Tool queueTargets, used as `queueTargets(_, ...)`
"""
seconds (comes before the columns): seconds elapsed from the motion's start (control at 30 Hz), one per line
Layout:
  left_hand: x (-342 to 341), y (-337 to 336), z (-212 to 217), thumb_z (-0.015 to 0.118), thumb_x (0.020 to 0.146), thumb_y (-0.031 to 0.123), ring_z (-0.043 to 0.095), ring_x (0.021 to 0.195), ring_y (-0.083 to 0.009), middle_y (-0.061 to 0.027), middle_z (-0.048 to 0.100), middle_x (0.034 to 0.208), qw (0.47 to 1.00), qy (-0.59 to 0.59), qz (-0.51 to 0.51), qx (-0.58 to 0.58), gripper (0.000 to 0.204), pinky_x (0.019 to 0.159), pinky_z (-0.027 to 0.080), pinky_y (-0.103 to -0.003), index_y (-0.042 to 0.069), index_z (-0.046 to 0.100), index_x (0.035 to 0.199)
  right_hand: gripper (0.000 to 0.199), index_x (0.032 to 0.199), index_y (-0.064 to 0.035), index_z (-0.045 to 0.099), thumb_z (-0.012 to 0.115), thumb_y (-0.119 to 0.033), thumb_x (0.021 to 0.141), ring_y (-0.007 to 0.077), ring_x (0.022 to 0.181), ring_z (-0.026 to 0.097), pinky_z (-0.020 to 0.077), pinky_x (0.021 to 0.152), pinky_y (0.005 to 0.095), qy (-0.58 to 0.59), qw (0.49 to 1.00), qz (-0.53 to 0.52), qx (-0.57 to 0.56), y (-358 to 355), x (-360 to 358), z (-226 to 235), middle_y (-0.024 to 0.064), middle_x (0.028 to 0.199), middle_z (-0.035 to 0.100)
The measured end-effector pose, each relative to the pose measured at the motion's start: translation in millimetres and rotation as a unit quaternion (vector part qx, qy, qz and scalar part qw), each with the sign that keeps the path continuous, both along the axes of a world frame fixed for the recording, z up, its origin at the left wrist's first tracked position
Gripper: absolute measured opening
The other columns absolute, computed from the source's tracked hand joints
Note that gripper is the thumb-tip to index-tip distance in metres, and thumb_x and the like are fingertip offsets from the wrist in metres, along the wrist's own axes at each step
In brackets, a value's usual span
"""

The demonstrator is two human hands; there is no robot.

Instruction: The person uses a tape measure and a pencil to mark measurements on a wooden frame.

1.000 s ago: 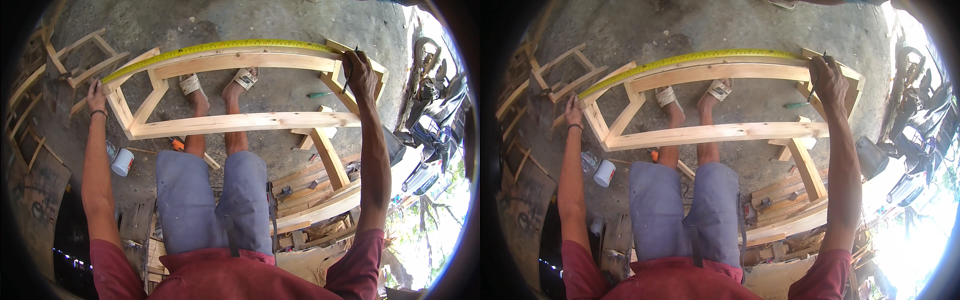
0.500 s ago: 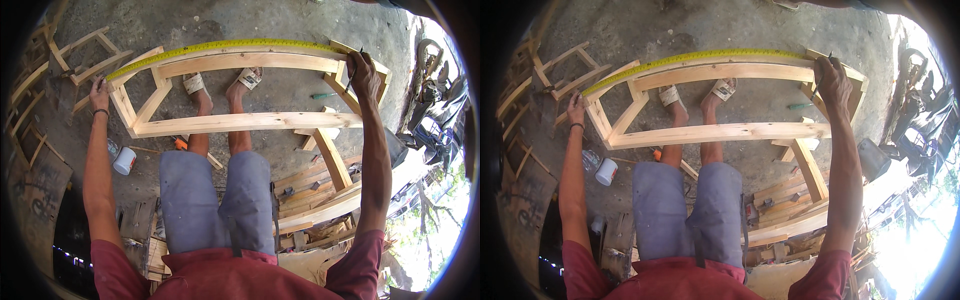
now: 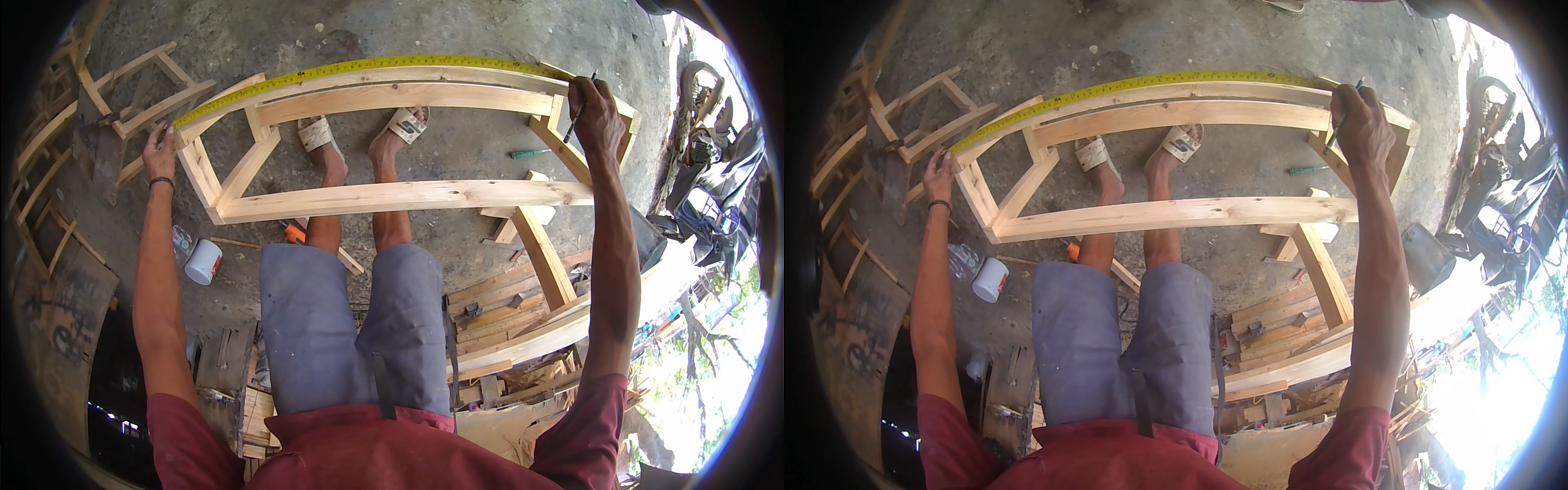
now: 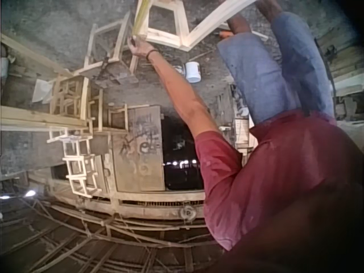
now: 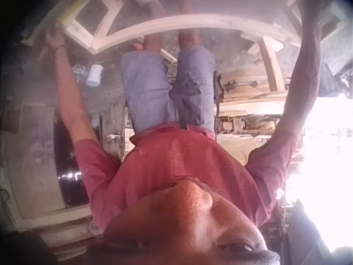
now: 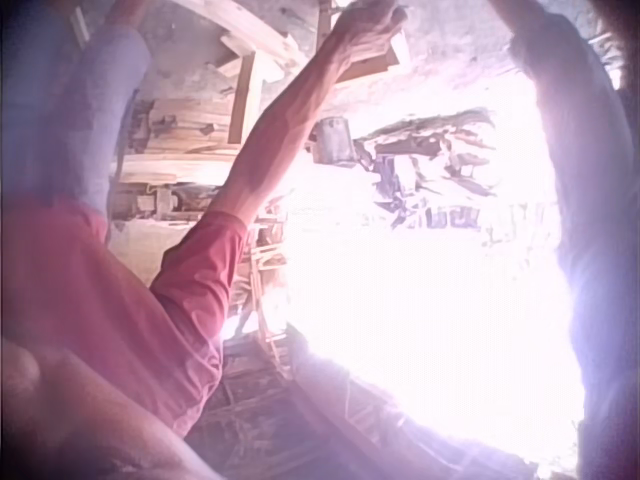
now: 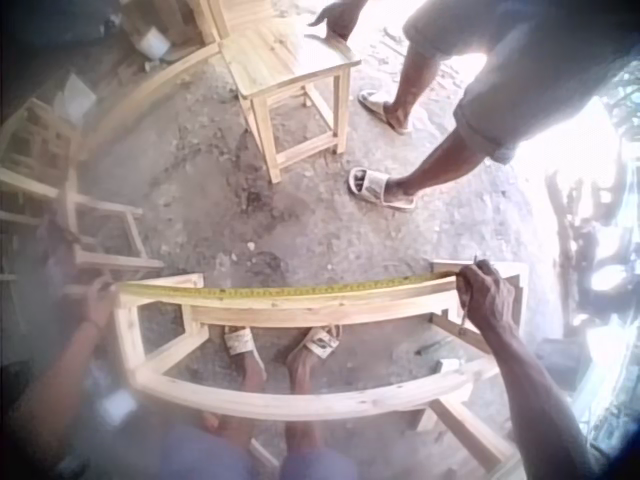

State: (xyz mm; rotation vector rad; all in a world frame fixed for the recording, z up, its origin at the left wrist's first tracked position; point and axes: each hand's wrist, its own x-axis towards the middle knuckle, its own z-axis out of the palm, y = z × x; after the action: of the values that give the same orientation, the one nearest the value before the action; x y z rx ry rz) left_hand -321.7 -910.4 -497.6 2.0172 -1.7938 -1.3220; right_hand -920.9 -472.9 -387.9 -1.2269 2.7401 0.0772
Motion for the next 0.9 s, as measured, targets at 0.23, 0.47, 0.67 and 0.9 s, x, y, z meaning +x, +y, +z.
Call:
queueTargets(0.23, -2, -2, 4, 0.064, 0.093, 0.024, 0.063, 0.099, -0.0191, -0.0134, 0.062, 0.115, 0.999, -0.043, -0.024, 0.003, 0.043, 0.081, 0.054, -0.032, 0.005, 0.054, 0.131, 0.013, 0.097, -0.0195, 0.067, 0.06, -0.028, 0.089, 0.0319, 0.082, 0.065, 0.0505, 0.063, 0.044, 0.008, 1.0, 0.003, 0.01, 4, -1, -6, 0.007, 0.093, 0.063)
queueTargets(0.47, 4, -8, -2, 0.063, 0.093, 0.024, 0.063, 0.095, -0.0174, -0.0113, 0.063, 0.116, 0.998, -0.056, -0.04, 0.002, 0.043, 0.077, 0.053, -0.029, 0.005, 0.055, 0.13, 0.016, 0.097, -0.019, 0.067, 0.059, -0.031, 0.09, 0.0321, 0.085, 0.066, 0.0511, 0.065, 0.0442, 0.015, 1.0, -0.007, 0.019, 4, 2, -8, 0.0071, 0.095, 0.064)
queueTargets(0.67, 13, -15, -10, 0.064, 0.092, 0.028, 0.064, 0.096, -0.0187, -0.0128, 0.065, 0.113, 0.993, -0.085, -0.075, -0.032, 0.041, 0.079, 0.051, -0.03, 0.006, 0.059, 0.127, 0.017, 0.098, -0.0192, 0.067, 0.058, -0.032, 0.091, 0.0321, 0.086, 0.066, 0.0516, 0.067, 0.0445, 0.014, 0.999, -0.012, 0.03, 2, 3, -6, 0.0075, 0.095, 0.064)
queueTargets(0.9, -4, -8, 1, 0.065, 0.09, 0.032, 0.065, 0.101, -0.0257, -0.0141, 0.066, 0.114, 0.967, -0.204, -0.128, -0.083, 0.041, 0.086, 0.05, -0.035, 0.01, 0.062, 0.124, 0.017, 0.099, -0.0196, 0.068, 0.06, -0.031, 0.089, 0.0309, 0.088, 0.066, 0.0525, 0.069, 0.0442, 0.018, 1.0, -0.004, 0.025, 3, 4, -6, 0.0061, 0.097, 0.065)
